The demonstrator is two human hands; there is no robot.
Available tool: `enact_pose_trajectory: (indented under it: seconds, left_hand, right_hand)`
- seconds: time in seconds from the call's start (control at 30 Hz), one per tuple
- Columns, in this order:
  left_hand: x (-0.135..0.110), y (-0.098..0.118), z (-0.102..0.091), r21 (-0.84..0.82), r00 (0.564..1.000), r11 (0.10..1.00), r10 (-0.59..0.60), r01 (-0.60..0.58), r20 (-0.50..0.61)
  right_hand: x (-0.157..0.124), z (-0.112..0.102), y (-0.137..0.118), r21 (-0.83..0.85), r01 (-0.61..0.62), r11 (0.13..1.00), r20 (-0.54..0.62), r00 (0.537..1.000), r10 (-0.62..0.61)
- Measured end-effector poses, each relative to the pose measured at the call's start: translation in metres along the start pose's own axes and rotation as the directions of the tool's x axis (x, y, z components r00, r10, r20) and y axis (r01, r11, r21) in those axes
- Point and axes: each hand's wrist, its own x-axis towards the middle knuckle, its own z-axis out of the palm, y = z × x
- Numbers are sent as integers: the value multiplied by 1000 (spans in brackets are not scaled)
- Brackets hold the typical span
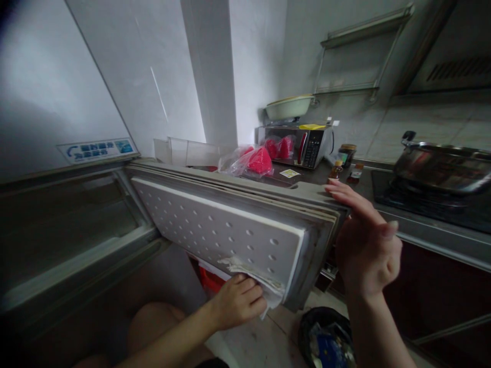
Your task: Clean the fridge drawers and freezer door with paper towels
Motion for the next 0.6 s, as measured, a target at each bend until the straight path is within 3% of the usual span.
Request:
enact_pose_trajectory:
  seconds: [0.1, 0.23, 0.3, 0.37, 0.5, 0.6]
  left_hand:
    - [10, -20, -23, 15, 981, 991, -132, 136, -141]
    - [43, -48, -60, -52, 903, 948, -315, 314, -291]
    - [62, -55, -74, -49, 883, 941, -332, 335, -331]
    - [80, -53, -82, -31, 892, 955, -289, 296, -348]
    - [91, -30, -74, -14, 944, 984, -174, 177, -279]
    - [68, -9, -50, 7, 976, 990, -136, 139, -171]
  right_hand:
    - [-1, 1, -4, -11, 1, 1000, -3, 1000, -1]
    - [-2, 4, -10, -26, -2, 1000, -12, 1000, 2]
    - [-3, 6, -11, -35, -5, 999, -25, 1000, 4]
    - [-3, 7, -11, -36, -1, 999, -55, 998, -1]
    - [-5, 8, -10, -31, -6, 1000, -92, 996, 3]
    - [-5, 8, -9, -36, -23, 999, -90, 996, 20]
